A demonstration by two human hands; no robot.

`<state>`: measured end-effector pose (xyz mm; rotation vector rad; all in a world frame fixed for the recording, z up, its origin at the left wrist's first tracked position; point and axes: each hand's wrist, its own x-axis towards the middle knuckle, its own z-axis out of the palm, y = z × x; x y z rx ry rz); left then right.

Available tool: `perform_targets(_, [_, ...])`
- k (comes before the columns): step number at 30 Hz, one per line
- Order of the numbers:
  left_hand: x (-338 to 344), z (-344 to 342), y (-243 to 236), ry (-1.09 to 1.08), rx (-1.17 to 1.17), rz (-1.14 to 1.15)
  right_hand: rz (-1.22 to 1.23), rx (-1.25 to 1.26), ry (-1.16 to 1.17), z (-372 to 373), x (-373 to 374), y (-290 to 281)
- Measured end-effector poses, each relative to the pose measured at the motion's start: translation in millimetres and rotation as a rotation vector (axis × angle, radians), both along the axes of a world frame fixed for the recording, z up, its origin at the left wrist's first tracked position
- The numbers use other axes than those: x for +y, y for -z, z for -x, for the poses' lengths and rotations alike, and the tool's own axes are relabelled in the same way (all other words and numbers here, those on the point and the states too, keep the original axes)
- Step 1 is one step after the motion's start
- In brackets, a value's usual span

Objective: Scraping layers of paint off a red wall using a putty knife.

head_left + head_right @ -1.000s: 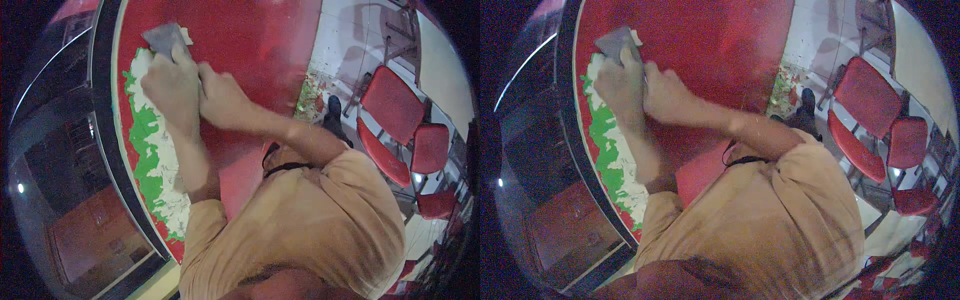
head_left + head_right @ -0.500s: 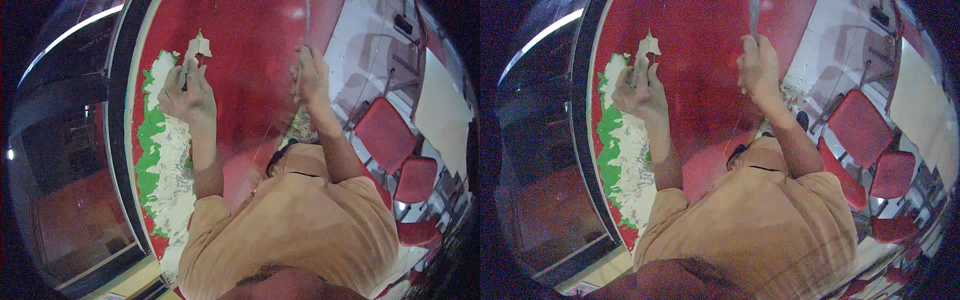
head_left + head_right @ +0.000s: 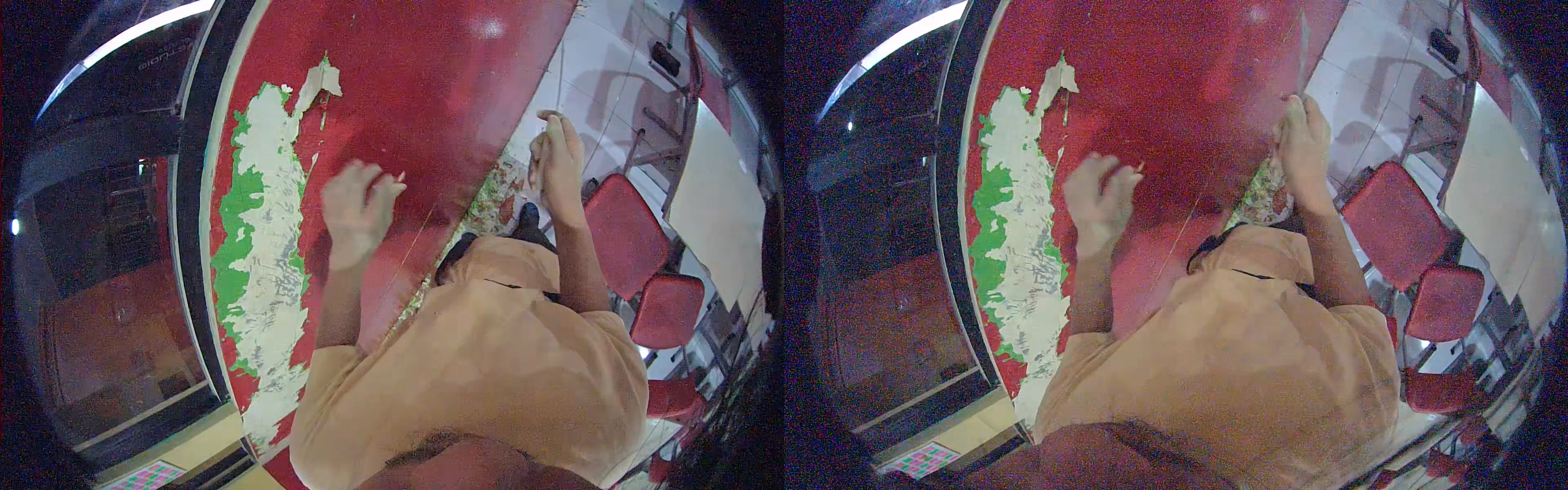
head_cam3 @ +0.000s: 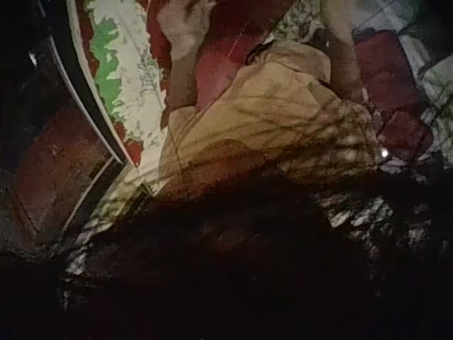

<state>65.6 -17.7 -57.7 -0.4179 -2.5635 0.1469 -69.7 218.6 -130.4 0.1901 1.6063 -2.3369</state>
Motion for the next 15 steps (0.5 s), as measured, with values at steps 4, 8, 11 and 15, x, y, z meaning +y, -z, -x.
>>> perform_targets(4, [2, 46, -27, -0.401, 0.297, 0.239, 0.01, 0.033, -0.024, -6, 5, 15])
perform_targets(8, [-43, 88, 15, -0.601, 0.621, 0.092, 0.018, 0.048, -0.109, -17, 0, 8])
perform_targets(11, [-22, 102, 2, -0.605, 0.718, -0.009, -0.02, 0.061, -0.088, -17, 7, 27])
perform_targets(15, [-8, 106, -3, -0.598, 0.681, 0.018, 0.026, -0.046, -0.058, -25, 23, 38])
